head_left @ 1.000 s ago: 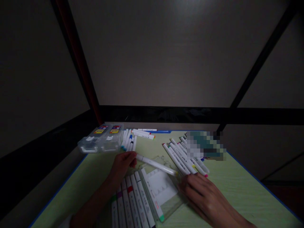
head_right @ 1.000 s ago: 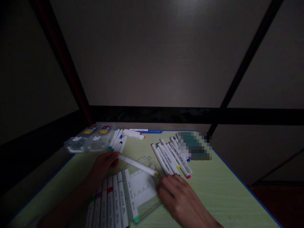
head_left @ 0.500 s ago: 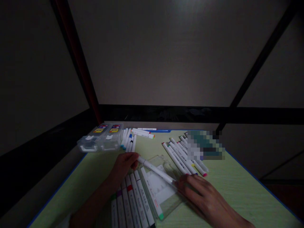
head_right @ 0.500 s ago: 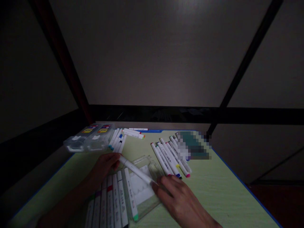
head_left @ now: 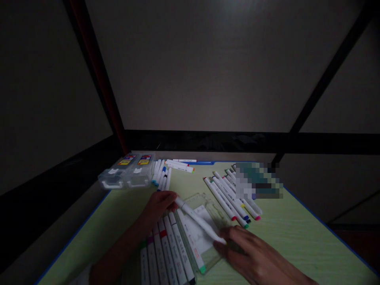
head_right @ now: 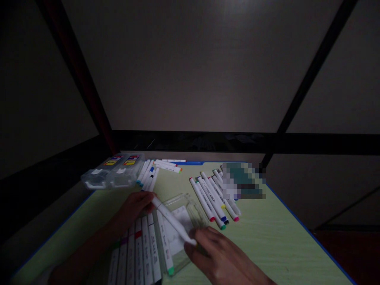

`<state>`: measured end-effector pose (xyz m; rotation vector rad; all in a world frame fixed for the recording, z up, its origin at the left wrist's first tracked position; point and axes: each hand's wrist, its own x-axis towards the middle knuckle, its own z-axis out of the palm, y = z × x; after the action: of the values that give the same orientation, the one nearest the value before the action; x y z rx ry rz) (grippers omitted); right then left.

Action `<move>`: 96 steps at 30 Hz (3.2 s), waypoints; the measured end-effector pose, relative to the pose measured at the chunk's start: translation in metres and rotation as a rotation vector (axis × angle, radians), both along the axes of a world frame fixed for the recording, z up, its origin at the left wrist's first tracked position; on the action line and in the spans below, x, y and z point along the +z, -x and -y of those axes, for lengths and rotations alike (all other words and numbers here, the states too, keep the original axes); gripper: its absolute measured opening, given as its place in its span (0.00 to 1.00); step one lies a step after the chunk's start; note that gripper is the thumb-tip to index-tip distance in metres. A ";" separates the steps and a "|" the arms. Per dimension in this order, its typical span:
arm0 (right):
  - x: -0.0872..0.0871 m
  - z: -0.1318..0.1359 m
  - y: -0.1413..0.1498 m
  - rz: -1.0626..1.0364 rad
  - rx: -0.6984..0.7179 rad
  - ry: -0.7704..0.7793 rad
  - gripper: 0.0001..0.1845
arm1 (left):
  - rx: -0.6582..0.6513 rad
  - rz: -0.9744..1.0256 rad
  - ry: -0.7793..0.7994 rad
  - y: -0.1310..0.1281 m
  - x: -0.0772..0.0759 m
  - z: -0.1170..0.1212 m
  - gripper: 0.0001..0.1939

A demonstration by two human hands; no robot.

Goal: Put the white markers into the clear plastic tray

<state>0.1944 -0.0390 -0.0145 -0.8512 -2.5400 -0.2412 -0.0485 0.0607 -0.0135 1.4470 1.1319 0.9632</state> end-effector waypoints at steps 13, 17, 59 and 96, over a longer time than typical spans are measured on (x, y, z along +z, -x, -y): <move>-0.003 0.002 0.003 -0.015 0.088 0.011 0.13 | 0.074 0.093 0.035 -0.005 0.003 0.001 0.12; -0.007 0.002 0.002 0.006 0.081 0.039 0.12 | 0.083 0.114 0.044 -0.004 -0.001 -0.001 0.14; -0.003 0.000 0.013 -0.124 0.048 -0.140 0.11 | 0.102 -0.188 -0.100 -0.005 -0.003 0.003 0.18; -0.004 0.006 0.020 0.012 0.009 -0.057 0.13 | 0.053 -0.226 -0.130 -0.007 0.000 0.004 0.13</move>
<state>0.1745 -0.0455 -0.0189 -0.8194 -2.5346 -0.3147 -0.0414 0.0563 -0.0132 1.6707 1.2966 0.9416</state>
